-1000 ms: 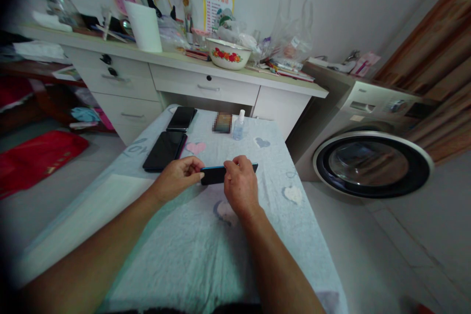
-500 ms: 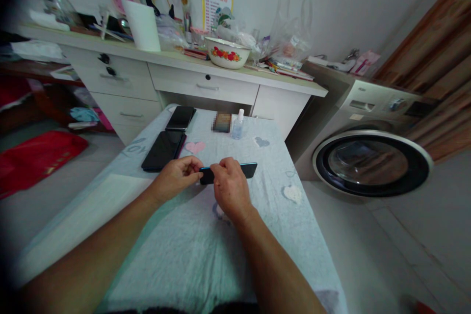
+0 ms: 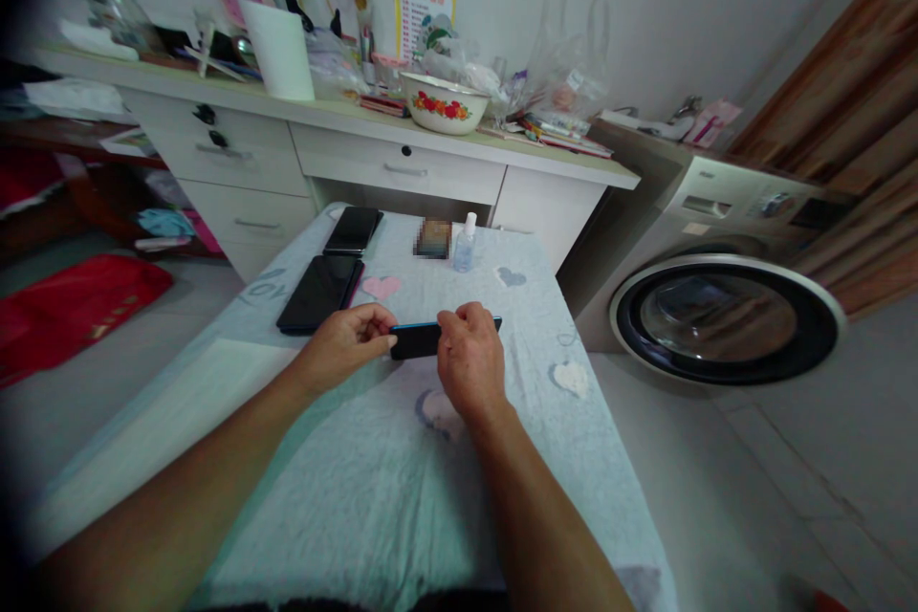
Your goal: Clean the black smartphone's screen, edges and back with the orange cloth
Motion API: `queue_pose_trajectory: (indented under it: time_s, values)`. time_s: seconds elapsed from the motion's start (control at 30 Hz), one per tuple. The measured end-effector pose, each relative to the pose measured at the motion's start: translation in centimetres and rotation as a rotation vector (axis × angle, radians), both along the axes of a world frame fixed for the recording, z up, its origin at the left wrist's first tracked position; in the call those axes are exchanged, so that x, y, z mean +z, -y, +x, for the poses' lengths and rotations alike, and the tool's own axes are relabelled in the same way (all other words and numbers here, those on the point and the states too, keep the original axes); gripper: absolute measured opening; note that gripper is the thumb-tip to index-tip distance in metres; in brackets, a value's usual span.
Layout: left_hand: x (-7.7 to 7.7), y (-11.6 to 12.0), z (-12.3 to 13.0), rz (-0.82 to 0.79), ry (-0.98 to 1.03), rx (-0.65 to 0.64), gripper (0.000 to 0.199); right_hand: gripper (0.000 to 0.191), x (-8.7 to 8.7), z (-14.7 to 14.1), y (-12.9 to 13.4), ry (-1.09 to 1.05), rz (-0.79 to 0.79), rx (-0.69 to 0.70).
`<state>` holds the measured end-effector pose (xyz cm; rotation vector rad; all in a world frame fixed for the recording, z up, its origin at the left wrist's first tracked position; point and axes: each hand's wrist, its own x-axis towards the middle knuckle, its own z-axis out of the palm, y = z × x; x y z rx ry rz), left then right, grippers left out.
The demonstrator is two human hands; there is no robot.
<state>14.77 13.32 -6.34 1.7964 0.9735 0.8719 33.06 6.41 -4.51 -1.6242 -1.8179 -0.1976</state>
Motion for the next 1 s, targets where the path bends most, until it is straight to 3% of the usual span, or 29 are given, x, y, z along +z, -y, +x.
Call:
queue_pose_trajectory:
  time_s: [0.23, 0.77, 1.0]
  values:
    - [0.0, 0.0, 0.1, 0.007, -0.006, 0.006, 0.011, 0.024, 0.0, 0.3, 0.0, -0.027, 0.0, -0.022]
    - [0.0, 0.1, 0.1, 0.008, -0.008, -0.015, 0.009, 0.024, -0.5, -1.6, 0.0, -0.009, 0.026, 0.16]
    - [0.1, 0.1, 0.2, 0.002, -0.01, -0.011, 0.009, 0.025, -0.2, -1.4, 0.0, -0.02, 0.002, 0.158]
